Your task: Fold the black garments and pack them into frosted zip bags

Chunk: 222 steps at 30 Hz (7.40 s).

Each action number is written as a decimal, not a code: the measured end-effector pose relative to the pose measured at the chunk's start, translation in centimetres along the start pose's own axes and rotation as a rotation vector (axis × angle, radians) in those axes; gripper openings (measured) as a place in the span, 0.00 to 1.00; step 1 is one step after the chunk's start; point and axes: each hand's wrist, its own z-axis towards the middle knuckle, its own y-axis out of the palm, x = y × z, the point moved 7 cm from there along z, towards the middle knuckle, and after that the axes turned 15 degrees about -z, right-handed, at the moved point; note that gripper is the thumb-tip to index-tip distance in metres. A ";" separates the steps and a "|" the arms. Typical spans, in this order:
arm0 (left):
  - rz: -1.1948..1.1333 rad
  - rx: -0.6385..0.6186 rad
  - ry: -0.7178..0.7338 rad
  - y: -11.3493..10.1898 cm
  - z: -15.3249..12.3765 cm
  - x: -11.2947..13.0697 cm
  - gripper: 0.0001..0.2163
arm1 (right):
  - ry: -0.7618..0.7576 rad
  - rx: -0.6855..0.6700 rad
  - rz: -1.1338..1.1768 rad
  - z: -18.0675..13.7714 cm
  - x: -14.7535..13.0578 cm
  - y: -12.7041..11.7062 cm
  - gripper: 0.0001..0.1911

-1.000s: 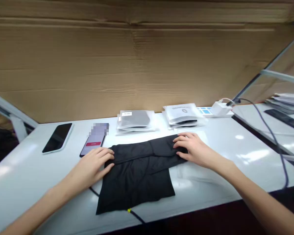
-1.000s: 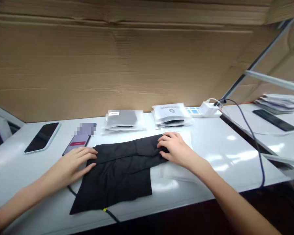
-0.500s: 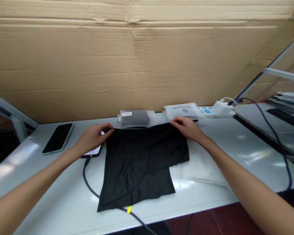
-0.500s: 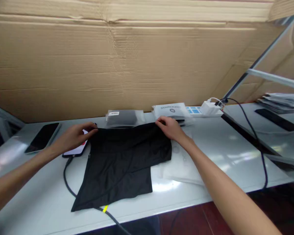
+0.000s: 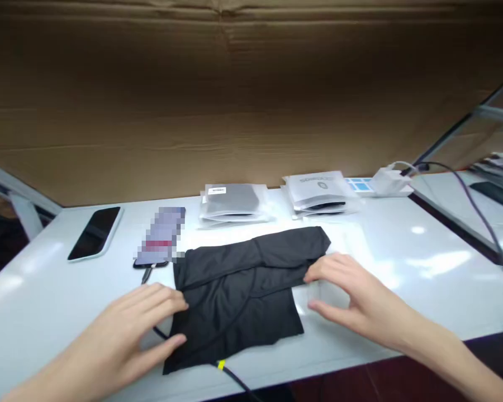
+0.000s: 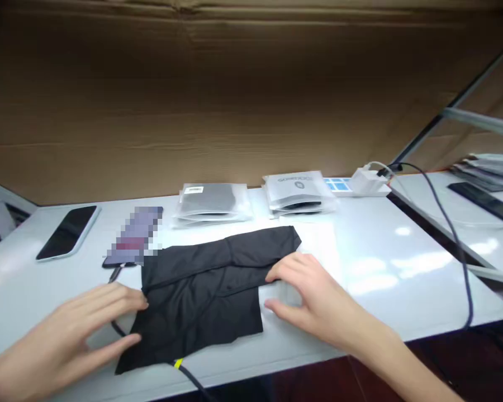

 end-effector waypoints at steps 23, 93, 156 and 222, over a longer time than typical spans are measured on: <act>-0.061 0.104 -0.363 -1.5 1.8 -3.1 0.14 | 0.182 0.160 0.206 6.5 0.5 0.7 0.04; -0.021 -0.079 0.014 7.2 11.3 0.1 0.29 | 0.357 0.208 -0.303 -2.8 6.0 4.5 0.30; -0.039 -0.067 0.032 6.8 11.4 -0.1 0.29 | 0.052 0.214 -0.243 2.4 6.1 0.4 0.06; -0.171 -0.008 0.212 8.6 13.9 5.6 0.23 | 0.567 0.310 0.344 1.2 8.0 3.6 0.15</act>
